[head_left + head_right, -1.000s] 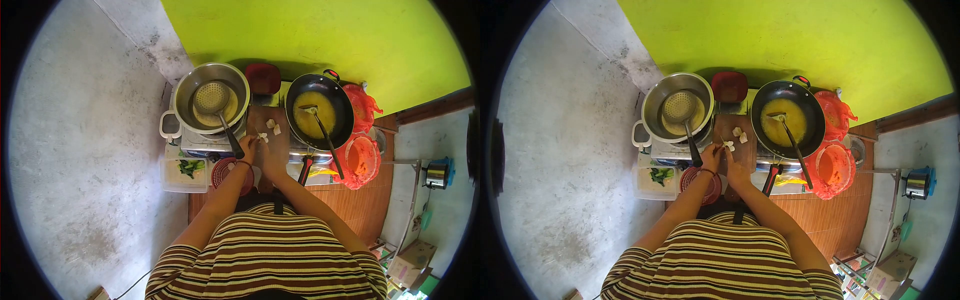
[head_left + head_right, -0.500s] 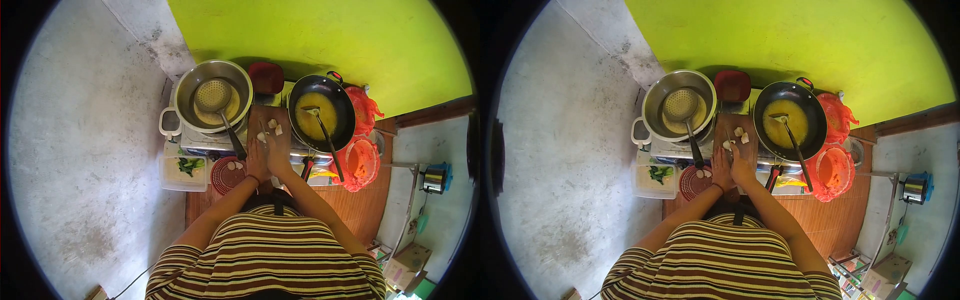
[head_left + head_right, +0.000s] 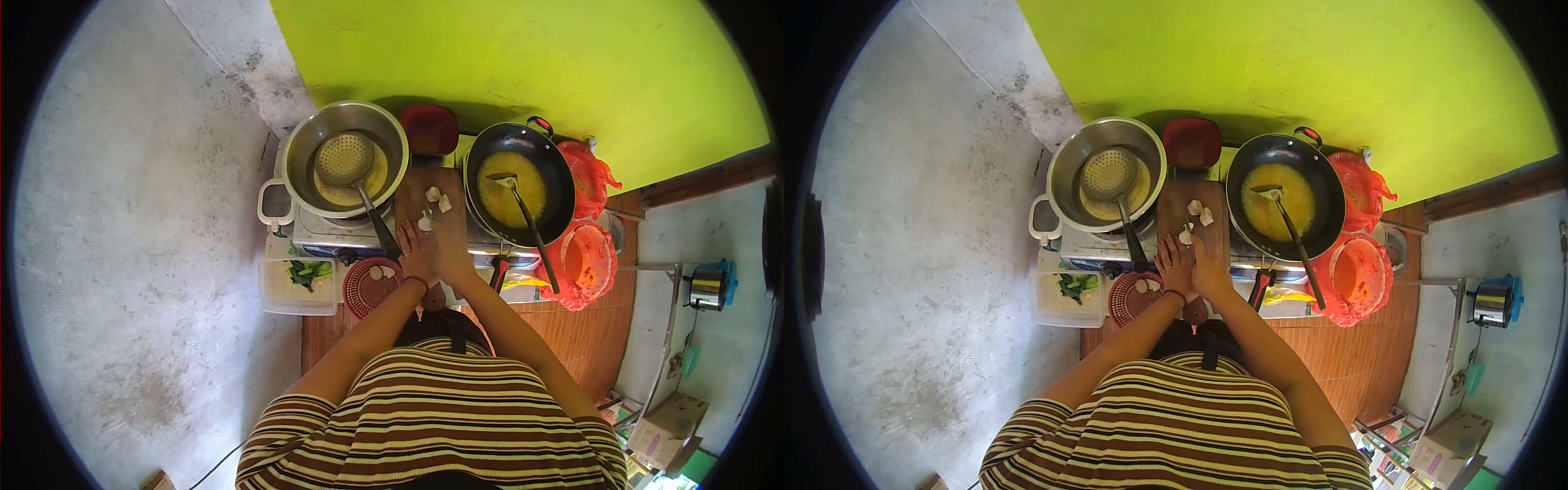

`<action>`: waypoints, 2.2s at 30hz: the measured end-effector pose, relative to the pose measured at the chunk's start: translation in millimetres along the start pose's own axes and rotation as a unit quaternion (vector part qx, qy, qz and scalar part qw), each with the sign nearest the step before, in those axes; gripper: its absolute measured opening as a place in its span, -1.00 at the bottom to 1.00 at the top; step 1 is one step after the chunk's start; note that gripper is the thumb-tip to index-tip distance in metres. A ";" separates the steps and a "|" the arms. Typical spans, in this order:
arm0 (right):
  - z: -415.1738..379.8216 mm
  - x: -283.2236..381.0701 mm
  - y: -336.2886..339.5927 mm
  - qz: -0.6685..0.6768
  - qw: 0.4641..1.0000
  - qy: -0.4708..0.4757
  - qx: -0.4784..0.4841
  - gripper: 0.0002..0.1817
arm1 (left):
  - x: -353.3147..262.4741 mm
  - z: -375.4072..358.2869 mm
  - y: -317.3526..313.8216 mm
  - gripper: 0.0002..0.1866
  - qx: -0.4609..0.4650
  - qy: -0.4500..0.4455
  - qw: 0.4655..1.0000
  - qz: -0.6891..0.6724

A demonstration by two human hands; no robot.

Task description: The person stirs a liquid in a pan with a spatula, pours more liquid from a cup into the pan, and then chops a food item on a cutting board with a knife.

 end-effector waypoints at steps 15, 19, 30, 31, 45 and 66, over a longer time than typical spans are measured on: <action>-16.5 -2.9 -14.4 -0.064 0.980 -0.172 0.080 -0.74 | 33.2 31.5 61.4 -0.88 -0.189 -0.104 0.928 -0.303; -5.2 -2.7 -20.8 -0.067 0.984 -0.136 0.090 -0.77 | 40.2 43.4 42.9 -0.88 -0.077 -0.047 0.924 -0.371; 1.8 -17.5 -41.2 -0.060 0.989 -0.086 0.108 -0.78 | 41.3 44.6 41.9 -0.85 -0.011 -0.049 0.921 -0.386; 3.9 -21.0 -45.3 -0.062 0.989 -0.072 0.110 -0.78 | 41.7 44.3 41.5 -0.86 -0.012 -0.049 0.922 -0.385; 12.5 -34.7 -50.3 -0.043 0.988 -0.113 0.097 -0.80 | 40.9 43.8 39.6 -0.86 -0.063 -0.060 0.916 -0.392; 5.3 -5.9 -5.0 -0.050 0.993 -0.103 0.007 -0.53 | 39.7 34.3 51.0 -0.81 -0.109 -0.070 0.929 -0.348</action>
Point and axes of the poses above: each hand's wrist, its own z-axis towards the middle knuckle, its own y-axis out of the back of the hand, x = y × z, the point moved 10 cm from there along z, towards the middle knuckle, and after that the axes turned 12 degrees about z, right-handed, at the moved point
